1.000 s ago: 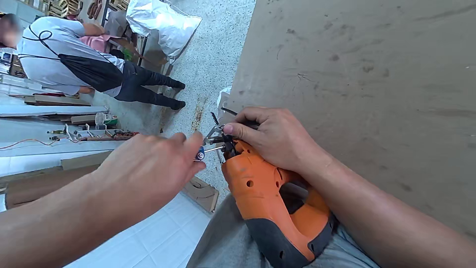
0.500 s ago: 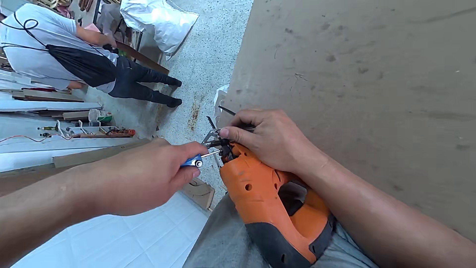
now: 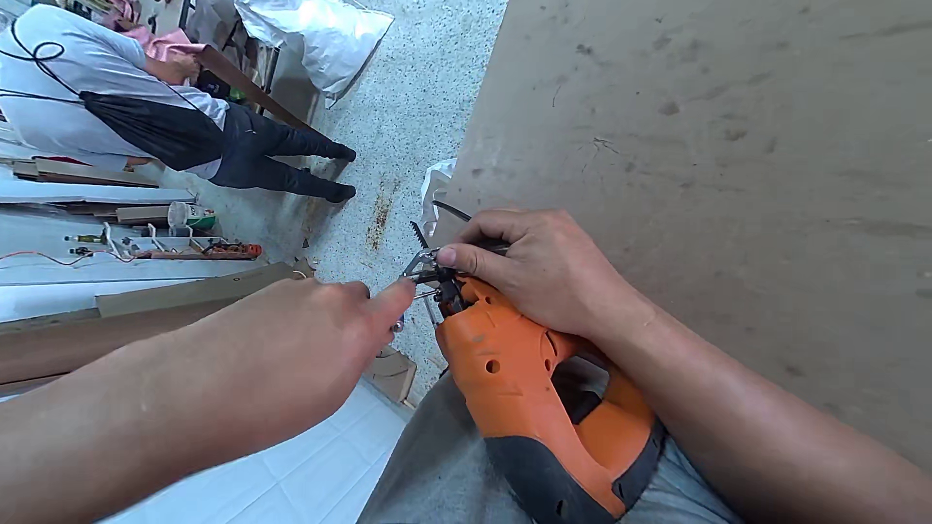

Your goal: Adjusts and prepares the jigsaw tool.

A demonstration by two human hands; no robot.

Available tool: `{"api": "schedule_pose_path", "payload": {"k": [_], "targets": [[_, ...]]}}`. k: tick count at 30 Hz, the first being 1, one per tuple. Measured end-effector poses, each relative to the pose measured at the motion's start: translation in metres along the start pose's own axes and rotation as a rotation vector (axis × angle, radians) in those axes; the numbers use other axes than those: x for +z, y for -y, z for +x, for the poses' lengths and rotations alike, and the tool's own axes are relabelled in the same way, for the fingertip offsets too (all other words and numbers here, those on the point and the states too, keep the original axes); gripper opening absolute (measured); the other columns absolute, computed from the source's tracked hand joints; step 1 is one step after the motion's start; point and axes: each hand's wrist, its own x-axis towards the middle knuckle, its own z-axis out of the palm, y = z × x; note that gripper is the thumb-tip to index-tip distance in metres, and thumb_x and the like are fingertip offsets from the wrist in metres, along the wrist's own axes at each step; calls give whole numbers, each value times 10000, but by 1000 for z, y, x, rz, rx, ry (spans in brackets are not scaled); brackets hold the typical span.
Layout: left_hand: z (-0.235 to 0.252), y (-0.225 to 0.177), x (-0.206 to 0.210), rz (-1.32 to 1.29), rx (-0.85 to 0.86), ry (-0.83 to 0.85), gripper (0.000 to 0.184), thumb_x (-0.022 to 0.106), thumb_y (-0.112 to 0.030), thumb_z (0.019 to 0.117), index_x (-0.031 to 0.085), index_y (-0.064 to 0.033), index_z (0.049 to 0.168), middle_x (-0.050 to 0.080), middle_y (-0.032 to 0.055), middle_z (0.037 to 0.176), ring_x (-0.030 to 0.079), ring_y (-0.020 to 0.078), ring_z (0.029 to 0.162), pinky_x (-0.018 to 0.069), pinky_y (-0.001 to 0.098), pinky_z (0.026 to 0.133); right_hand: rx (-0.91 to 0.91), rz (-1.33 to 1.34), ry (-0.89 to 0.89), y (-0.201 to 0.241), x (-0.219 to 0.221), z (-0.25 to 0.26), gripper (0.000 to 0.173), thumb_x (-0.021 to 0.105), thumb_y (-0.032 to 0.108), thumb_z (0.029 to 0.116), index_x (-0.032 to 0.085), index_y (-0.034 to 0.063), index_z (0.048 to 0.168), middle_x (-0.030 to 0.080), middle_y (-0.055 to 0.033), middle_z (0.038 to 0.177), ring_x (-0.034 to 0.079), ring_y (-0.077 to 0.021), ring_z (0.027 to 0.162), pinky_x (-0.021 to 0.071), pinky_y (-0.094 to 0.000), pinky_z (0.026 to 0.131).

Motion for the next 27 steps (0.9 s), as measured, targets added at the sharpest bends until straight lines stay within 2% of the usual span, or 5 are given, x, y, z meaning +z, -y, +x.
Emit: {"api": "schedule_pose_path", "payload": {"k": [2,5,13,18,27], "targets": [[-3,6,-17,-466,-163,202,405,551,-396,1056,520,-354,1457,631,-83,733,562,24,507,504,229,436,6,7,21,1,-1,-1,326,601,587,974,758,310,901,680,171,845,626,35,739,510,-229,601],[-17,21,-25,-1027,-311,326,340,612,-392,1037,589,-410,1375,620,40,697,520,159,379,505,347,323,15,13,22,-3,-2,1,347,598,635,955,758,332,903,674,189,849,622,53,758,516,-213,631],[-7,-1,19,-734,-367,-260,139,641,-218,897,673,-290,1011,629,-81,606,572,72,414,496,274,337,22,13,30,-2,-2,2,338,606,628,955,764,334,909,676,193,838,621,58,739,517,-204,615],[-3,-8,41,-687,-350,-568,113,669,-289,917,677,-258,1025,654,-128,658,591,28,443,519,242,349,23,20,29,-1,-1,1,328,615,625,952,759,334,909,678,193,829,623,58,730,518,-205,604],[2,-14,86,-700,-188,-648,204,593,-383,1012,660,-226,902,535,-141,600,488,-22,466,402,190,377,21,6,28,-1,0,1,331,611,626,954,760,335,907,681,189,846,630,56,761,526,-210,629]]}}
